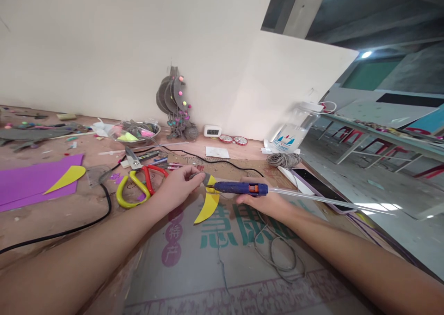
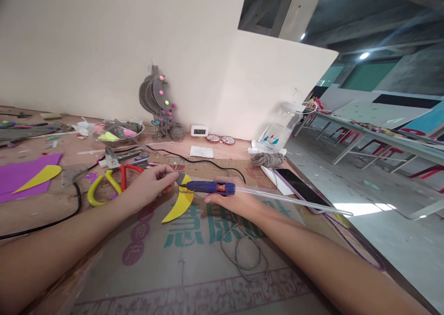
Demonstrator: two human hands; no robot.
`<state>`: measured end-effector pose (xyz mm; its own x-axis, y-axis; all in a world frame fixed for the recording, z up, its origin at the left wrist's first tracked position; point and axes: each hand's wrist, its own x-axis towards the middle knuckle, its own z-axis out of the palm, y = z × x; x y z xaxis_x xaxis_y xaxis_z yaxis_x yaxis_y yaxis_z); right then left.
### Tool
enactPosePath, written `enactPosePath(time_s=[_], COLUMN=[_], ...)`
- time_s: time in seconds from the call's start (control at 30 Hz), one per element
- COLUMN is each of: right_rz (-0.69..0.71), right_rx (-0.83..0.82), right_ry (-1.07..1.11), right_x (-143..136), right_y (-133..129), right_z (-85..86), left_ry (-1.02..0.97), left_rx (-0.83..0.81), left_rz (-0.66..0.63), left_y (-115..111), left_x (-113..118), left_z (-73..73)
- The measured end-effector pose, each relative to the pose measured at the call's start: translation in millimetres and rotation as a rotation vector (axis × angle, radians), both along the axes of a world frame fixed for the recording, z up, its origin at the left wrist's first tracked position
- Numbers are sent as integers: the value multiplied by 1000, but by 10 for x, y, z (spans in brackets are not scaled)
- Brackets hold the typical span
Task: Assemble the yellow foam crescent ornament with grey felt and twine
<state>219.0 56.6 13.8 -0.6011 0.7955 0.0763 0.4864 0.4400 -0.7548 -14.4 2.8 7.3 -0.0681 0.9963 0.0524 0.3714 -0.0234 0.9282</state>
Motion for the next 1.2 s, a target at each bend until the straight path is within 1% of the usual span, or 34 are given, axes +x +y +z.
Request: enactPosePath(time_s=[0.2, 0.3, 0.47, 0.6, 0.77, 0.93, 1.07, 1.2], right_rz=[11, 14, 23, -9, -9, -58, -38, -46], right_rx=[3, 16, -18, -18, 8, 22, 18, 7], right_ry=[38, 25, 17, 31, 25, 9, 11, 34], right_x=[16, 8, -5, -13, -11, 14, 2, -11], right_y=[31, 17, -6, -11, -4, 14, 10, 7], right_z=[-72, -45, 8, 5, -7, -16, 16, 36], left_ry=[0, 1, -16, -24, -28, -18, -26, -36], left_rx=[21, 17, -2, -4, -9, -21, -20, -20], left_rz=[-16, -20, -25, -24, -24, -23, -23, -26], left_y=[5, 10, 1, -6, -6, -17, -16, -3], left_x=[-16, -16, -7, -5, -2, -7, -8, -13], left_z=[-22, -26, -11, 0, 3, 15, 18, 0])
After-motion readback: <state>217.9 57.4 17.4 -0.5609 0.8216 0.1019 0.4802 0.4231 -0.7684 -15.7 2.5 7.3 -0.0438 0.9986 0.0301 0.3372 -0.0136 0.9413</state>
